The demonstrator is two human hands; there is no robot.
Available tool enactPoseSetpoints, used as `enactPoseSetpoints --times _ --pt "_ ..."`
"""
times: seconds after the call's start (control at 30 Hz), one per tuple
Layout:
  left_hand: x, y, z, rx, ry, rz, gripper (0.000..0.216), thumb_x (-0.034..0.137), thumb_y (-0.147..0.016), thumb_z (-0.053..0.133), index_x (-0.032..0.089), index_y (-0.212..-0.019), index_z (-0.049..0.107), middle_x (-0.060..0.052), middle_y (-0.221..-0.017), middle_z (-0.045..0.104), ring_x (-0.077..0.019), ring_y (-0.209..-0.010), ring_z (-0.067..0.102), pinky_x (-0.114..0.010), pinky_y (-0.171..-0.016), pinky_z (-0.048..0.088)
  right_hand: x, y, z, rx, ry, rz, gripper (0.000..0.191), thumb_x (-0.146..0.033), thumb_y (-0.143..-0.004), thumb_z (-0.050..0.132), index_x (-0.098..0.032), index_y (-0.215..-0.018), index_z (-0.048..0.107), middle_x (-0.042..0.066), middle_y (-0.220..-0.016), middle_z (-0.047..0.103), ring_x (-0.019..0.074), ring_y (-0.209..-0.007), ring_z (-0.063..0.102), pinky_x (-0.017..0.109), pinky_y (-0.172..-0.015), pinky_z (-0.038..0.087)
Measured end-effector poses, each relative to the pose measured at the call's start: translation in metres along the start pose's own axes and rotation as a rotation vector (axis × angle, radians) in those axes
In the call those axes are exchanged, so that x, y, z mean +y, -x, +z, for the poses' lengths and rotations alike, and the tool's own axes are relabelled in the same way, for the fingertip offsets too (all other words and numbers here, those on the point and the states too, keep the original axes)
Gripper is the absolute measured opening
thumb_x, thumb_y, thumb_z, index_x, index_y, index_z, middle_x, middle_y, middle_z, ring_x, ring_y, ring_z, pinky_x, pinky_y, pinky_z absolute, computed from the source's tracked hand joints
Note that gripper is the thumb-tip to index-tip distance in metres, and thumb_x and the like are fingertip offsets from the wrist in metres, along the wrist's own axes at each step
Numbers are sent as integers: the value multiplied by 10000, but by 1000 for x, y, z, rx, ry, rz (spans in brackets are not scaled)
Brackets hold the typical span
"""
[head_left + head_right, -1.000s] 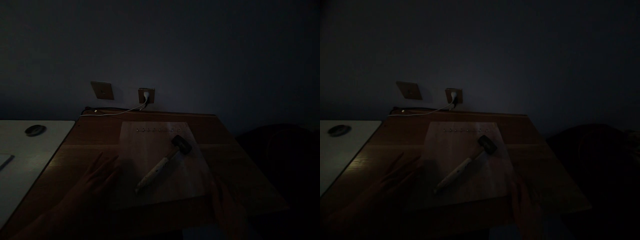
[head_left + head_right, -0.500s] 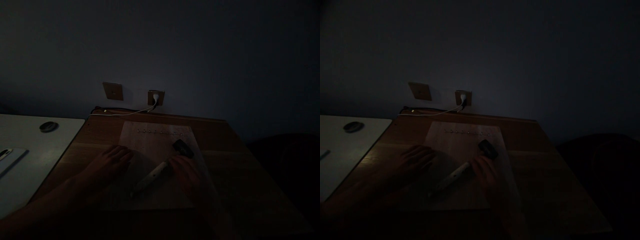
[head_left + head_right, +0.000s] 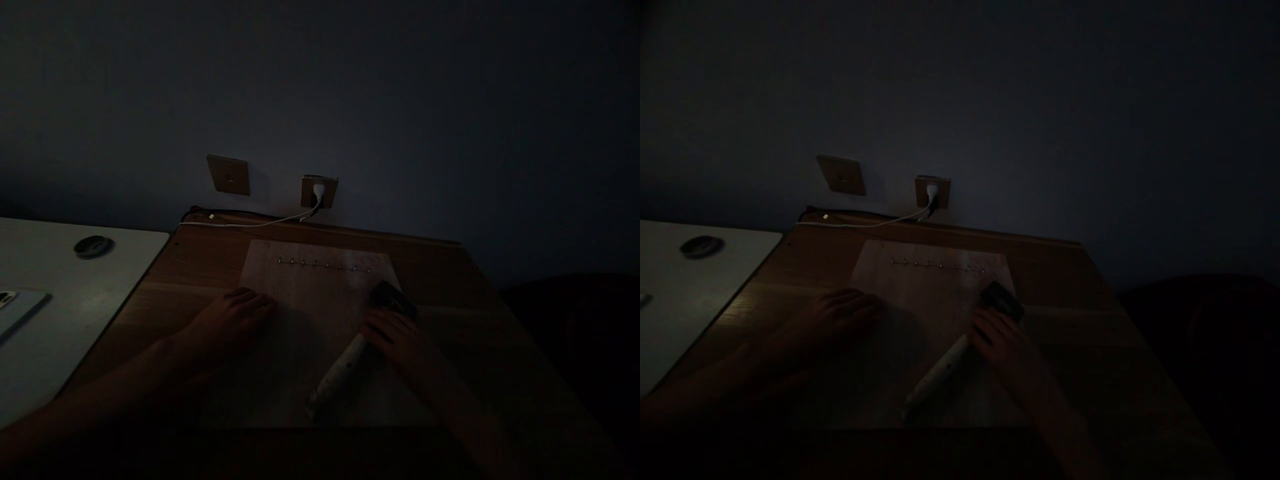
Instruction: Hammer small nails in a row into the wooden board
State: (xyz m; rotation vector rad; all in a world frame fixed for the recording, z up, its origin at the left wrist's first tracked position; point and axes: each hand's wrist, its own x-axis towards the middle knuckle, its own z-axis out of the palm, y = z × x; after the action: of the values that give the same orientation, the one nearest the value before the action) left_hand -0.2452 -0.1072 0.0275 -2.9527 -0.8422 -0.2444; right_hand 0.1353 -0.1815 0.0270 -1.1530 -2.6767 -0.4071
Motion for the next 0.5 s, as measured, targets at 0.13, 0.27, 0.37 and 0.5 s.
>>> enactPoseSetpoints --times 0.13,0.27,0.37,0.5 --pt "-23 -22 -14 -78 83 -32 290 239 -1027 587 238 -1307 665 -78 -1144 759 -223 -990 726 -348 -875 575 5 -3 -11 55 -132 45 511 66 -873 438 -188 -1192 746 114 -1208 778 254 -1198 687 431 -966 593" --pt "-52 -63 -25 -73 90 -108 349 164 -989 591 207 -1326 668 -126 -1260 698 -250 -1106 698 -362 -918 571 38 -41 -19 130 -196 286 343 -117 -982 436 -163 -1114 749 126 -1026 780 260 -971 713 422 -897 581" --pt "-64 -88 -22 -81 93 -145 384 95 -965 554 182 -1319 676 -144 -1304 673 -241 -1095 703 -328 -881 565 72 -77 -12 -197 -106 613 327 -164 -990 448 -142 -1154 730 166 -1174 772 291 -1096 700 411 -965 522" --pt "-69 -100 -10 -121 165 -195 431 -7 -926 470 171 -1240 703 -120 -1198 730 -207 -1008 734 -282 -817 544 96 -104 7 -364 -129 664 283 -240 -1023 494 -136 -1037 756 153 -1023 804 243 -910 743 302 -766 492"
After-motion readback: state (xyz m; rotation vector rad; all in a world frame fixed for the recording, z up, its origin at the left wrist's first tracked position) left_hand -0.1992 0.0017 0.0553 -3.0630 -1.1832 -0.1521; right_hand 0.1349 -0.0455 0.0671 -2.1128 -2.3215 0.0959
